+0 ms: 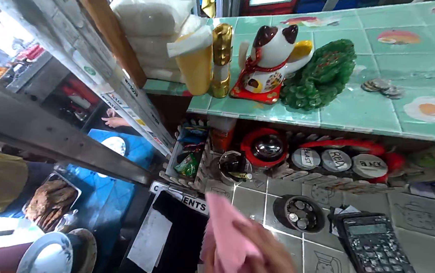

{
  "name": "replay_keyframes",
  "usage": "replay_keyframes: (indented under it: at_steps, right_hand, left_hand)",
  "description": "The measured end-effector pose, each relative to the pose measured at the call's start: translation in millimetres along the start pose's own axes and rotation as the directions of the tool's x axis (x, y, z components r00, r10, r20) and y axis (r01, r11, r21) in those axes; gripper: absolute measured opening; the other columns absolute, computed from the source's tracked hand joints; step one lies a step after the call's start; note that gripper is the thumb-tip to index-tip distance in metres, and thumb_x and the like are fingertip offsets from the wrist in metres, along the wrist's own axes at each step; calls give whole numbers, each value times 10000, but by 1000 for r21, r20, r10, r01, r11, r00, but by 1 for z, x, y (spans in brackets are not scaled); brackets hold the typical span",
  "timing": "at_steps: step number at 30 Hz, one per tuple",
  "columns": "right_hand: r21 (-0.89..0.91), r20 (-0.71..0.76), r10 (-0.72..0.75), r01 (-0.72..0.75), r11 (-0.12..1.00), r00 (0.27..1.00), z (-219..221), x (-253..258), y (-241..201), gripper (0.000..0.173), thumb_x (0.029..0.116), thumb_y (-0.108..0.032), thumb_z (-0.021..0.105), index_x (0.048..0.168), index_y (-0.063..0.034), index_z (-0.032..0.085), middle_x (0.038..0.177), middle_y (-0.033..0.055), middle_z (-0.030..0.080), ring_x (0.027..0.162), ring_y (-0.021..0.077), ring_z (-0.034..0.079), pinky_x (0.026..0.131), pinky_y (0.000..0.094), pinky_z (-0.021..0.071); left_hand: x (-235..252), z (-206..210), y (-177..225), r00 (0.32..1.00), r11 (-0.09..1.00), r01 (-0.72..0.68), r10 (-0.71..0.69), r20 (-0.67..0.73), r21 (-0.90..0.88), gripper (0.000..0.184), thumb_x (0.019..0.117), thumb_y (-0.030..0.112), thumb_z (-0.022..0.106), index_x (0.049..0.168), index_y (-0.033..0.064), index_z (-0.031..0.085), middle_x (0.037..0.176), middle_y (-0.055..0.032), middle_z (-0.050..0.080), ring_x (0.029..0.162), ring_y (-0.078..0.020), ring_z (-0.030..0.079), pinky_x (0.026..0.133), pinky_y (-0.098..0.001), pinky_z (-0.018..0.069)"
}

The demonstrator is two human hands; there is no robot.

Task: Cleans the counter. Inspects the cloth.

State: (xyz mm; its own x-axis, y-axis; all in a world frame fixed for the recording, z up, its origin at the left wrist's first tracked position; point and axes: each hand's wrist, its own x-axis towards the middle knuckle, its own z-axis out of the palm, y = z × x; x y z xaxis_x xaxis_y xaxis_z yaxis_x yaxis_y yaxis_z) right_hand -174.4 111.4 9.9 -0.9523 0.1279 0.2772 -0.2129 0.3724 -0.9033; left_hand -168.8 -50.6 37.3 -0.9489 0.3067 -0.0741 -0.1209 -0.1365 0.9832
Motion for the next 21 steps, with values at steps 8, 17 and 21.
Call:
replay_keyframes:
  at_steps: [8, 17, 21]
  right_hand:
    - [-527, 497, 180, 131, 840, 849, 13, 46, 130, 544, 945, -177, 691, 1470, -275, 584, 1641, 68, 387, 1552, 283, 278, 1247, 603, 207]
    - [-386, 519, 126, 100, 917, 845, -6, -22, 128, 496, 960, -17, 592, 1367, -287, 677, 1561, -16, 507, 1537, 206, 314, 1272, 550, 196]
    - [-301, 585, 131, 65, 951, 800, -9, -54, 124, 506, 955, 44, 517, 1289, -273, 724, 1509, -38, 562, 1521, 184, 340, 1279, 540, 181]
  left_hand:
    - [-78, -56, -91, 1000, 615, 30, -18, -23, 788, 341, 931, -18, 528, 1217, 29, 708, 1297, -189, 651, 1237, -349, 595, 1059, -491, 480]
    - [-98, -12, -149, 999, 290, 13, 46, -27, 957, 399, 879, 282, 675, 1274, 314, 716, 1548, -200, 461, 1449, -495, 360, 1138, -667, 340]
    - [-119, -19, -164, 995, 284, -14, 99, -15, 959, 379, 941, 152, 540, 1273, 212, 711, 1529, -186, 493, 1447, -483, 375, 1167, -666, 292]
